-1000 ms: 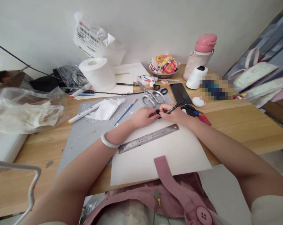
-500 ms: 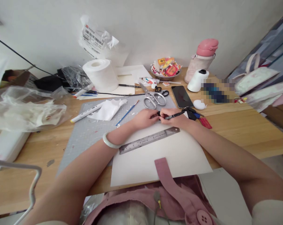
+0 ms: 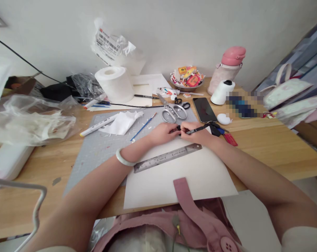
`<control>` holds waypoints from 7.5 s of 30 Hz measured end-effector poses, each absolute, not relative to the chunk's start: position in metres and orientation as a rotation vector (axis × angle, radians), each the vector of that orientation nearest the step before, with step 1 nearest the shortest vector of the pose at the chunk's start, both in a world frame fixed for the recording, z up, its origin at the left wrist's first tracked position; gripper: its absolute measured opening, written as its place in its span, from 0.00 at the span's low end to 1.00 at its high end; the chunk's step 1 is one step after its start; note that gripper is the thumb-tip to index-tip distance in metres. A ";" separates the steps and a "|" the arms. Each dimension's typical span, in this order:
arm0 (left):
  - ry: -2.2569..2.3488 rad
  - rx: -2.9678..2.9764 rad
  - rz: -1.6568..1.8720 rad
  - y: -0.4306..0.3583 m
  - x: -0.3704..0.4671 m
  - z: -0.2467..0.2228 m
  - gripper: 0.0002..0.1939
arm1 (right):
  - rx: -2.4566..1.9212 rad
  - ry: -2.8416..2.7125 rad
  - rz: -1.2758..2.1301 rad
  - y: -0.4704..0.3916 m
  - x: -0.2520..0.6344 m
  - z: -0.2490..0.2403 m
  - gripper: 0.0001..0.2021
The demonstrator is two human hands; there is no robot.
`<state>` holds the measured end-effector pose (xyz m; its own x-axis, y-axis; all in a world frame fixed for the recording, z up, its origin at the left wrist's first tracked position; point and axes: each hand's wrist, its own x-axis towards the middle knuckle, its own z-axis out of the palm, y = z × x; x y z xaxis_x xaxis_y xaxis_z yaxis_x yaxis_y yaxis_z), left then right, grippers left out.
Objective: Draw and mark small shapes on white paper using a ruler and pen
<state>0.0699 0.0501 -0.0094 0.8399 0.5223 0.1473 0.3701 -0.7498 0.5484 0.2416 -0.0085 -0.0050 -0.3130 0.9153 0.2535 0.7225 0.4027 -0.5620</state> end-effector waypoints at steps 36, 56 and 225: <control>0.691 2.511 0.388 0.050 0.071 -0.010 0.11 | -1.454 -2.021 0.612 -0.003 0.243 -0.005 0.04; 0.698 2.526 0.408 0.050 0.071 -0.011 0.12 | -1.458 -2.012 0.644 -0.001 0.242 -0.007 0.05; 0.634 2.651 0.421 0.049 0.070 -0.010 0.11 | -1.624 -1.921 0.752 0.006 0.243 -0.005 0.04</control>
